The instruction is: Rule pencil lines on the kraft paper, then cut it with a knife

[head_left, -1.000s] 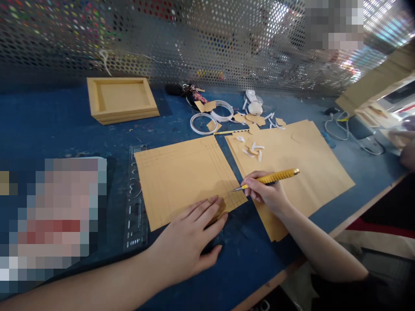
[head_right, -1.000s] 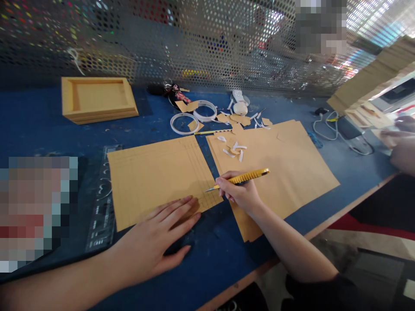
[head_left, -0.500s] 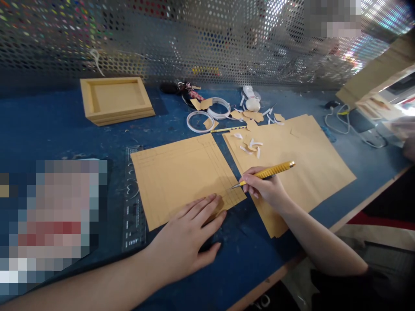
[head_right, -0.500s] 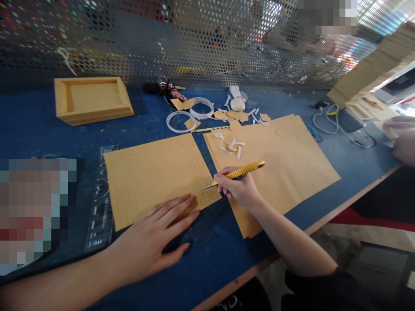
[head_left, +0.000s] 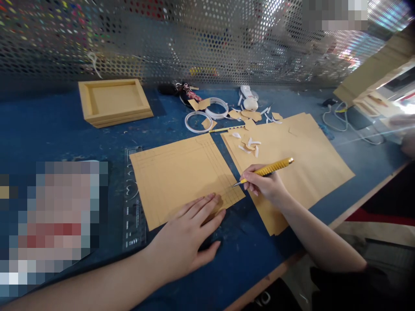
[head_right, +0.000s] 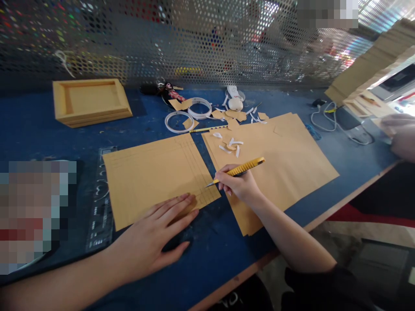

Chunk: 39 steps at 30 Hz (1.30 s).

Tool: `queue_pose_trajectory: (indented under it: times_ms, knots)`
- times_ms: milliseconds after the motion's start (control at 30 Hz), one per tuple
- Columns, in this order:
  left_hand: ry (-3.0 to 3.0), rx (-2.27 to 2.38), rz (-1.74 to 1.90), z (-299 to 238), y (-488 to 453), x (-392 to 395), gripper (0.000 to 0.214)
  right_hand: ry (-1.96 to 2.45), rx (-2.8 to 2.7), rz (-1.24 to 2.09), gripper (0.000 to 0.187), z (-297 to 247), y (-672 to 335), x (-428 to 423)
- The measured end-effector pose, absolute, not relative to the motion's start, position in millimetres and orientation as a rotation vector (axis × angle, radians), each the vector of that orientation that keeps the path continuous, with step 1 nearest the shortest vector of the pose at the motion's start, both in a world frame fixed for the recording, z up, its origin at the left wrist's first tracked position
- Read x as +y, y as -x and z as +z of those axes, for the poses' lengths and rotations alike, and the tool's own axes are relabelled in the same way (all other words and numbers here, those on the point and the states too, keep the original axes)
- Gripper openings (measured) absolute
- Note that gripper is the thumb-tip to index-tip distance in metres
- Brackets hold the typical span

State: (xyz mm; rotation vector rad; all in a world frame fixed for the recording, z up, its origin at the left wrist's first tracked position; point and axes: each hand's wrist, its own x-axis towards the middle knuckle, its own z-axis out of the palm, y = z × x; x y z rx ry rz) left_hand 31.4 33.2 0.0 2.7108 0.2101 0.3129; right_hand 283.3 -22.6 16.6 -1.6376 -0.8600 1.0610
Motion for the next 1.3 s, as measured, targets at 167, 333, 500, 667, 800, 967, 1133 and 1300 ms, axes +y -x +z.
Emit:
queue_pose_trajectory:
  times_ms: [167,333,500,667,800,967,1133,1300]
  knots:
    - [-2.714,0.21,0.324,-1,-31,33,0.046,1.63,-0.857,1.081,0.024,15,-286,-23]
    - [-2.711,0.211,0.322,0,-31,33,0.046,1.628,-0.842,1.085,0.023,15,-288,-23]
    - [-2.71,0.213,0.33,0,-31,33,0.045,1.629,-0.843,1.086,0.021,16,-289,-23]
    - [-2.712,0.213,0.324,0,-32,33,0.046,1.637,-0.848,1.093,0.022,15,-290,-24]
    - [-2.714,0.206,0.33,0,-32,33,0.046,1.638,-0.87,1.086,0.023,15,-291,-24]
    - [-2.703,0.202,0.345,0,-32,33,0.046,1.631,-0.884,1.057,0.022,14,-293,-24]
    - [-2.705,0.205,0.344,0,-32,33,0.046,1.638,-0.861,1.057,0.024,14,-295,-25]
    - [-2.699,0.205,0.344,1,-32,33,0.045,1.627,-0.856,1.055,0.022,13,-297,-25]
